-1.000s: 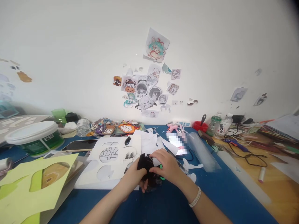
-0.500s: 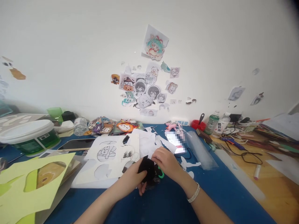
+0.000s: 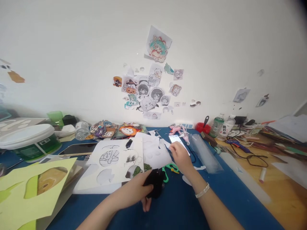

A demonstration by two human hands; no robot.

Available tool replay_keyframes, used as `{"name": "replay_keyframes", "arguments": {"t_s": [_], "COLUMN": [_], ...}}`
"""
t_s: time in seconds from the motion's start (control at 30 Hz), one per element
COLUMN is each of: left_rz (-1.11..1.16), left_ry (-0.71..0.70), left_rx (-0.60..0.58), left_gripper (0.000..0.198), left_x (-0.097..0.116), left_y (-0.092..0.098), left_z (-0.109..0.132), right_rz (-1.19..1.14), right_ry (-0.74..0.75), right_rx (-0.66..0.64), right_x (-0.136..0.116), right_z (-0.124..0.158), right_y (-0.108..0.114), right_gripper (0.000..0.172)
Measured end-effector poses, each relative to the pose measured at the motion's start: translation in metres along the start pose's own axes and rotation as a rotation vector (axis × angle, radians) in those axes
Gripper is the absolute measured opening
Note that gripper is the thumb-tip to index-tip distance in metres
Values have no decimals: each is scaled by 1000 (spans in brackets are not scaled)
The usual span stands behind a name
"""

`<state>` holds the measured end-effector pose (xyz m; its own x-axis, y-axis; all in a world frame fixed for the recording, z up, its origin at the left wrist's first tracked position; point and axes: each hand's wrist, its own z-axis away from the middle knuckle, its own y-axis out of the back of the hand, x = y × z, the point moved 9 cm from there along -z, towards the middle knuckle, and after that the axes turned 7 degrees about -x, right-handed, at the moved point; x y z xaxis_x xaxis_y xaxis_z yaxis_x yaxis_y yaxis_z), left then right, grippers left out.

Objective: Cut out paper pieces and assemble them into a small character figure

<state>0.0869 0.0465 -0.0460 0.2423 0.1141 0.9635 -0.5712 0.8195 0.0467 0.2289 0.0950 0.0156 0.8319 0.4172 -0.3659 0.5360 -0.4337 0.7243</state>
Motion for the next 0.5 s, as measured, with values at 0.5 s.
{"name": "replay_keyframes", "arguments": {"t_s": [0.5], "left_rz": [258], "left_ry": [-5], "left_rx": [150], "left_gripper": [38], "left_x": [6], "left_y": [11], "left_z": [-2], "right_rz": [-385], "right_ry": [72], "right_rx": [-100], "right_x": [-18], "right_z": [1], "right_y": [4], "right_gripper": [16]}}
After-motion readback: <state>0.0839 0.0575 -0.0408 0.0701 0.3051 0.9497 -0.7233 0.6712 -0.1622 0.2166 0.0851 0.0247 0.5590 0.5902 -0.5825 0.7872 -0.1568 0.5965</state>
